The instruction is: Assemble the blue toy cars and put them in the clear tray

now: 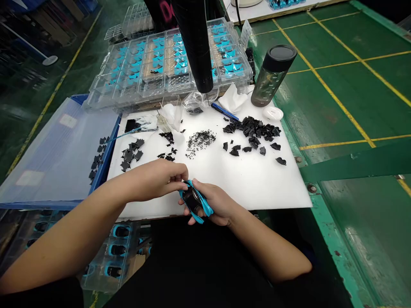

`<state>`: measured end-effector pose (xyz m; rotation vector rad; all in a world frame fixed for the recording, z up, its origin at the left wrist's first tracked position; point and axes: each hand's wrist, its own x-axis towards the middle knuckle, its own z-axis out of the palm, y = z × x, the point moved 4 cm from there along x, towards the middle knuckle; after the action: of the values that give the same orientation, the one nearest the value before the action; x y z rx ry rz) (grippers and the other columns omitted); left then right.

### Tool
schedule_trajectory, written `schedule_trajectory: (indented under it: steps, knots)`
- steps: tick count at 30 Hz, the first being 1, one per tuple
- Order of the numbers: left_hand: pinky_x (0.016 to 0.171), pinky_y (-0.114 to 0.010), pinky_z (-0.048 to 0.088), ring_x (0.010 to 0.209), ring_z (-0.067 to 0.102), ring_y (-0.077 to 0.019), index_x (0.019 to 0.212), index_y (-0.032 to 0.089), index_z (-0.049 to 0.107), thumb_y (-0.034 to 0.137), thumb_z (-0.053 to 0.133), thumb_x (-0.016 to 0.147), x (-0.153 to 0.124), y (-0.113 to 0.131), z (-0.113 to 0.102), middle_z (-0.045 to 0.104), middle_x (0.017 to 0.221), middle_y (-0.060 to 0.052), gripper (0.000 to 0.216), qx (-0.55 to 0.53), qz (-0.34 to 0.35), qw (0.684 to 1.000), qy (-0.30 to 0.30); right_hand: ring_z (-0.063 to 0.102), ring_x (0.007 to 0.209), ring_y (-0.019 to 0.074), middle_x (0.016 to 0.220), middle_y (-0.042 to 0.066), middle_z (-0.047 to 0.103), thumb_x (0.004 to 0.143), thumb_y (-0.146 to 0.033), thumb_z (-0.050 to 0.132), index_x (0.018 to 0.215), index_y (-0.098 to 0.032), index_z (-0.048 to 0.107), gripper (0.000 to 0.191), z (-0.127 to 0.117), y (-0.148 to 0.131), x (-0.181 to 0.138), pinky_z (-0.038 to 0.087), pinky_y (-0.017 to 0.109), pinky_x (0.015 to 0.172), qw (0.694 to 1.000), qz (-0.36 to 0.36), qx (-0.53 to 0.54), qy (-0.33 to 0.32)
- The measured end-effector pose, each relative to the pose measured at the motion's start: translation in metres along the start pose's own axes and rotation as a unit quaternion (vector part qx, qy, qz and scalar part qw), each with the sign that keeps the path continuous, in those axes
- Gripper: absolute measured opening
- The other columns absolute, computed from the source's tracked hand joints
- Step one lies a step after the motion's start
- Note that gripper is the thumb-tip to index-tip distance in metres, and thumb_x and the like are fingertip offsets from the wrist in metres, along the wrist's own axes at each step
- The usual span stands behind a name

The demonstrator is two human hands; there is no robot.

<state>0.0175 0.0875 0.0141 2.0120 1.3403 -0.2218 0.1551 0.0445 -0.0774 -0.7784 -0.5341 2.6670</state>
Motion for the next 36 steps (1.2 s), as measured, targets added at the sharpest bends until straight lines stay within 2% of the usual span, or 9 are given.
schedule_trajectory:
  steps: [7, 9, 13, 17, 21, 26, 29, 33, 36]
  knots:
    - [0.059, -0.027, 0.04, 0.068, 0.058, -0.0149, 0.081, 0.022, 0.06, 0.041, 0.061, 0.09, -0.002, -0.014, 0.006, 0.066, 0.076, 0.001, 0.021, -0.062, 0.015, 0.995, 0.077, 0.069, 0.066, 0.016, 0.091, 0.011, 0.069, 0.103, -0.045, 0.038, 0.104, -0.009, 0.066, 0.045, 0.002, -0.002, -0.003, 0.062, 0.027, 0.051, 0.997, -0.004, 0.072, -0.034]
    - [0.063, -0.028, 0.045, 0.073, 0.06, -0.0156, 0.088, 0.022, 0.062, 0.038, 0.054, 0.095, -0.009, -0.015, 0.009, 0.067, 0.081, -0.001, 0.02, -0.087, 0.033, 0.985, 0.143, 0.069, 0.068, 0.0163, 0.092, 0.011, 0.069, 0.103, -0.045, 0.036, 0.109, -0.01, 0.065, 0.046, 0.003, -0.002, -0.003, 0.063, 0.028, 0.053, 0.994, -0.009, 0.096, -0.045]
    - [0.09, -0.035, 0.052, 0.106, 0.062, -0.021, 0.121, 0.019, 0.06, 0.02, 0.05, 0.096, -0.032, -0.009, 0.026, 0.067, 0.114, -0.01, 0.026, -0.059, 0.158, 0.937, 0.307, 0.07, 0.068, 0.0172, 0.09, 0.01, 0.07, 0.103, -0.046, 0.035, 0.111, -0.011, 0.064, 0.047, 0.003, -0.001, -0.002, 0.063, 0.03, 0.053, 0.991, -0.023, 0.125, -0.031]
    - [0.1, -0.039, 0.049, 0.119, 0.058, -0.0243, 0.135, 0.018, 0.053, 0.009, 0.052, 0.092, -0.044, -0.006, 0.051, 0.061, 0.131, -0.014, 0.044, 0.03, 0.193, 0.925, 0.327, 0.069, 0.064, 0.0169, 0.082, 0.009, 0.07, 0.103, -0.047, 0.037, 0.103, -0.01, 0.065, 0.046, 0.002, 0.002, 0.001, 0.062, 0.029, 0.051, 0.991, -0.039, 0.129, 0.004]
    - [0.1, -0.042, 0.05, 0.12, 0.056, -0.0256, 0.137, 0.019, 0.052, 0.006, 0.054, 0.09, -0.049, -0.008, 0.053, 0.06, 0.13, -0.016, 0.049, 0.027, 0.182, 0.904, 0.385, 0.07, 0.065, 0.017, 0.087, 0.01, 0.071, 0.102, -0.048, 0.04, 0.104, -0.011, 0.066, 0.045, 0.006, 0.003, 0.002, 0.062, 0.029, 0.052, 0.991, -0.056, 0.121, 0.014]
    - [0.102, -0.041, 0.049, 0.119, 0.058, -0.0236, 0.138, 0.02, 0.051, 0.007, 0.054, 0.091, -0.046, -0.006, 0.055, 0.063, 0.129, -0.013, 0.05, 0.005, 0.219, 0.91, 0.353, 0.066, 0.05, 0.0148, 0.07, 0.009, 0.07, 0.102, -0.052, 0.035, 0.105, -0.01, 0.066, 0.052, 0.012, 0.005, 0.0, 0.058, 0.025, 0.049, 0.995, -0.04, 0.09, 0.031]
    - [0.102, -0.038, 0.049, 0.12, 0.059, -0.0224, 0.133, 0.022, 0.056, 0.01, 0.056, 0.092, -0.058, -0.017, 0.047, 0.063, 0.129, -0.011, 0.043, -0.022, 0.16, 0.9, 0.406, 0.069, 0.062, 0.0161, 0.086, 0.009, 0.071, 0.101, -0.049, 0.04, 0.114, -0.012, 0.065, 0.046, 0.013, 0.003, -0.001, 0.061, 0.027, 0.053, 0.991, -0.064, 0.111, 0.025]
    - [0.094, -0.034, 0.051, 0.104, 0.064, -0.0204, 0.11, 0.021, 0.067, 0.021, 0.057, 0.093, -0.095, -0.056, 0.028, 0.069, 0.111, -0.007, 0.02, -0.031, -0.052, 0.832, 0.552, 0.066, 0.068, 0.0157, 0.094, 0.008, 0.068, 0.1, -0.046, 0.045, 0.123, -0.013, 0.064, 0.044, 0.01, -0.004, -0.002, 0.061, 0.029, 0.054, 0.985, -0.107, 0.134, 0.031]
    - [0.078, -0.034, 0.052, 0.087, 0.063, -0.0205, 0.099, 0.021, 0.068, 0.033, 0.056, 0.094, -0.104, -0.081, 0.025, 0.069, 0.1, -0.006, 0.018, -0.007, -0.176, 0.854, 0.489, 0.065, 0.068, 0.0156, 0.095, 0.008, 0.068, 0.099, -0.044, 0.048, 0.123, -0.014, 0.065, 0.042, 0.005, -0.009, -0.002, 0.061, 0.028, 0.053, 0.98, -0.129, 0.139, 0.053]
